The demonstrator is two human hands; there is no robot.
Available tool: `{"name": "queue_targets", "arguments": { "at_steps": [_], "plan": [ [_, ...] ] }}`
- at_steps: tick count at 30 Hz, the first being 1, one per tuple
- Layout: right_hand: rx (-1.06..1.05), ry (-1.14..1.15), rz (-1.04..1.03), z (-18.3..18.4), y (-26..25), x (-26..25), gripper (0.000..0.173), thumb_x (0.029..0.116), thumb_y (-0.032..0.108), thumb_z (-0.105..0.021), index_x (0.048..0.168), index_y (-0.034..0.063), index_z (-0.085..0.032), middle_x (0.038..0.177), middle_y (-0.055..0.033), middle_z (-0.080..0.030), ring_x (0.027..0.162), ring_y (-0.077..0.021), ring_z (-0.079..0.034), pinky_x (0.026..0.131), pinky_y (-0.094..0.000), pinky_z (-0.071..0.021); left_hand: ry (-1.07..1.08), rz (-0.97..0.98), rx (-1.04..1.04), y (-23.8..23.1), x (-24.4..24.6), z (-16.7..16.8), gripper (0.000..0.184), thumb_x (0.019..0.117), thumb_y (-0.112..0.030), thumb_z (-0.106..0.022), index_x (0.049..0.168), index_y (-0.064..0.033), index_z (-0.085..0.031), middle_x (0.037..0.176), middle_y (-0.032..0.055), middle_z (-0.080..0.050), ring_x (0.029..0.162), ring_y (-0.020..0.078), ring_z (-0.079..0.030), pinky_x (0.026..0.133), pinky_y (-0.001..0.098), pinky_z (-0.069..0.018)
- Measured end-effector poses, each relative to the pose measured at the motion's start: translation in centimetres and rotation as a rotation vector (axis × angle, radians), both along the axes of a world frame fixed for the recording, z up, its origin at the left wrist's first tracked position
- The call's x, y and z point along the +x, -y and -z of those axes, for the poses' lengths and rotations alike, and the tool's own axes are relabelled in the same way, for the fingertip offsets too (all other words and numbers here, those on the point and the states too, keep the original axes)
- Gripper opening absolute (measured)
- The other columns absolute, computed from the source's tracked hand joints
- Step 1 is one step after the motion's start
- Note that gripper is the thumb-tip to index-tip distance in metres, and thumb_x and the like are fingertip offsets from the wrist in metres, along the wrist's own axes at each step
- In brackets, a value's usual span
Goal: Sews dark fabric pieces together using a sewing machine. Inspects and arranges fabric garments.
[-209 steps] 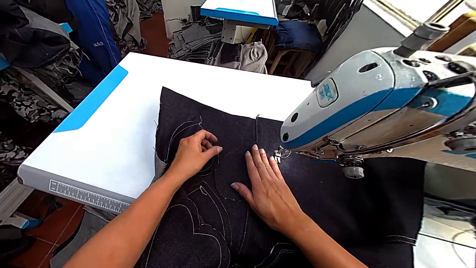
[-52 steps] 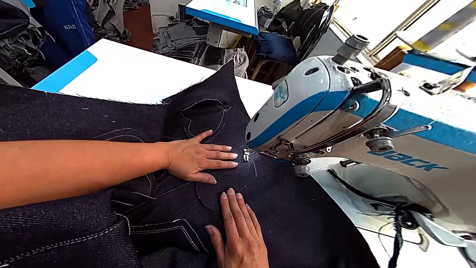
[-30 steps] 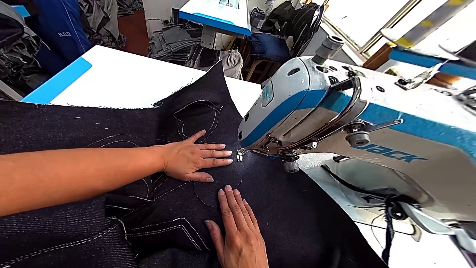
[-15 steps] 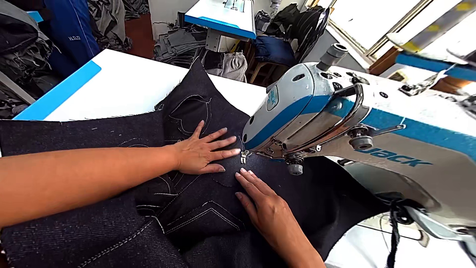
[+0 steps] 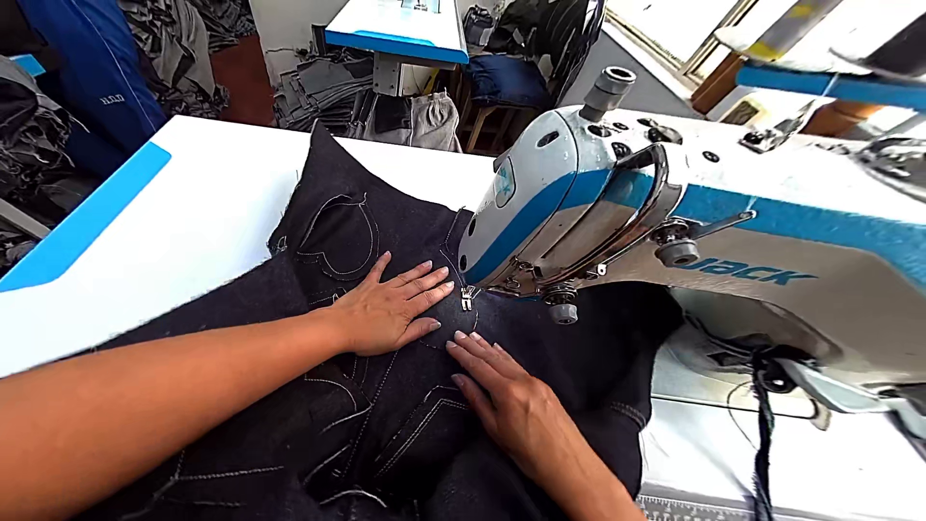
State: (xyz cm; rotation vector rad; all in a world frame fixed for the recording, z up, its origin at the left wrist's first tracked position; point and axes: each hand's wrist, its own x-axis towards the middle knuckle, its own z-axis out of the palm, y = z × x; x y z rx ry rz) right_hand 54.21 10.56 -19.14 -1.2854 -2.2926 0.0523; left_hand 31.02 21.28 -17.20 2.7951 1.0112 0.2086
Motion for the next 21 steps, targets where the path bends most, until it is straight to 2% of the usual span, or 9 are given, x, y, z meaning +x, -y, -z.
{"name": "queue_targets", "arguments": {
  "at_steps": [4, 6, 8, 9, 11, 13, 14, 17, 21],
  "plan": [
    [-0.057, 0.093, -0.087, -2.5, -1.6, 2.3, 0.036, 0.1017, 0.027, -0.054, 0.124, 0.0067, -0.074, 0.13, -0.0081, -0.071, 0.124, -0.0248, -0.067, 0.104, -0.0438, -0.0544, -0.004, -0.149, -0.052, 0.7, 1.1, -0.3, 0.061, 0.11, -0.047, -0.027, 0.162, -0.0166, -0.032, 0.17, 0.0035, -0.026, 0.159, 0.0273, -0.017, 0.118, 0.0732, -0.0041],
    [-0.039, 0.126, -0.065, -5.0, -0.8, 2.8, 0.038, 0.0998, 0.032, -0.055, 0.121, 0.0071, -0.075, 0.122, -0.0087, -0.074, 0.115, -0.0242, -0.071, 0.093, -0.0417, -0.0594, -0.014, -0.165, -0.051, 0.6, 1.2, -0.5, 0.06, 0.1099, -0.047, -0.028, 0.162, -0.0177, -0.032, 0.17, 0.0036, -0.026, 0.159, 0.0282, -0.017, 0.117, 0.076, -0.0035],
    [0.024, 0.069, -0.028, -7.6, 0.8, 2.1, 0.041, 0.1012, 0.038, -0.05, 0.116, 0.0101, -0.077, 0.114, -0.0056, -0.077, 0.107, -0.0184, -0.074, 0.084, -0.0341, -0.0611, -0.023, -0.079, 0.019, -0.2, 0.8, -0.7, 0.06, 0.1093, -0.047, -0.032, 0.16, -0.0156, -0.038, 0.167, 0.0074, -0.032, 0.157, 0.0333, -0.019, 0.112, 0.0811, -0.0028],
    [0.025, 0.029, -0.008, -8.5, 1.7, 1.3, 0.043, 0.1024, 0.041, -0.049, 0.115, 0.0113, -0.077, 0.114, -0.0046, -0.077, 0.107, -0.0164, -0.074, 0.083, -0.0321, -0.0611, -0.019, 0.019, 0.099, -0.9, 0.5, -0.8, 0.059, 0.1085, -0.047, -0.034, 0.156, -0.0131, -0.044, 0.164, 0.01, -0.039, 0.156, 0.035, -0.023, 0.113, 0.0808, -0.0041],
    [-0.021, -0.033, 0.032, -8.5, 2.9, -1.1, 0.047, 0.1028, 0.046, -0.05, 0.119, 0.0103, -0.076, 0.121, -0.006, -0.075, 0.113, -0.0177, -0.072, 0.088, -0.0341, -0.0605, 0.003, 0.293, 0.213, -2.7, -0.2, -1.0, 0.055, 0.1083, -0.042, -0.036, 0.149, -0.0091, -0.053, 0.156, 0.0098, -0.049, 0.153, 0.0319, -0.033, 0.119, 0.0718, -0.0093],
    [-0.118, -0.031, 0.073, -6.5, 2.9, -3.5, 0.058, 0.1016, 0.052, -0.05, 0.131, 0.0062, -0.069, 0.136, -0.0115, -0.067, 0.128, -0.0256, -0.063, 0.101, -0.0412, -0.0554, 0.068, 0.506, 0.195, -4.5, -0.4, -0.6, 0.052, 0.109, -0.036, -0.037, 0.145, -0.0045, -0.056, 0.153, 0.0115, -0.053, 0.149, 0.0298, -0.04, 0.125, 0.0573, -0.0177],
    [-0.172, -0.015, 0.087, -5.0, 2.7, -4.3, 0.064, 0.1009, 0.053, -0.051, 0.137, 0.002, -0.063, 0.143, -0.016, -0.061, 0.135, -0.0309, -0.057, 0.107, -0.0452, -0.0505, 0.098, 0.543, 0.153, -5.0, -0.5, -0.1, 0.052, 0.1095, -0.035, -0.037, 0.147, -0.0034, -0.054, 0.153, 0.0126, -0.052, 0.149, 0.0291, -0.04, 0.125, 0.0536, -0.0205],
    [-0.172, 0.047, 0.112, -1.0, 1.9, -4.9, 0.072, 0.0998, 0.051, -0.052, 0.141, -0.0075, -0.056, 0.152, -0.0234, -0.05, 0.143, -0.0387, -0.048, 0.116, -0.05, -0.0408, 0.135, 0.512, 0.055, -5.3, -0.8, 0.6, 0.054, 0.1102, -0.039, -0.034, 0.15, -0.0068, -0.05, 0.157, 0.01, -0.049, 0.151, 0.025, -0.037, 0.126, 0.049, -0.0203],
    [-0.07, 0.091, 0.084, 0.0, 1.5, -3.7, 0.065, 0.1014, 0.046, -0.049, 0.139, -0.0061, -0.059, 0.15, -0.0199, -0.054, 0.14, -0.0352, -0.052, 0.114, -0.0468, -0.0437, 0.144, 0.438, 0.051, -4.7, -0.8, 0.8, 0.055, 0.1096, -0.042, -0.034, 0.151, -0.009, -0.051, 0.157, 0.007, -0.049, 0.152, 0.0222, -0.037, 0.126, 0.0488, -0.0193]
  ]
}}
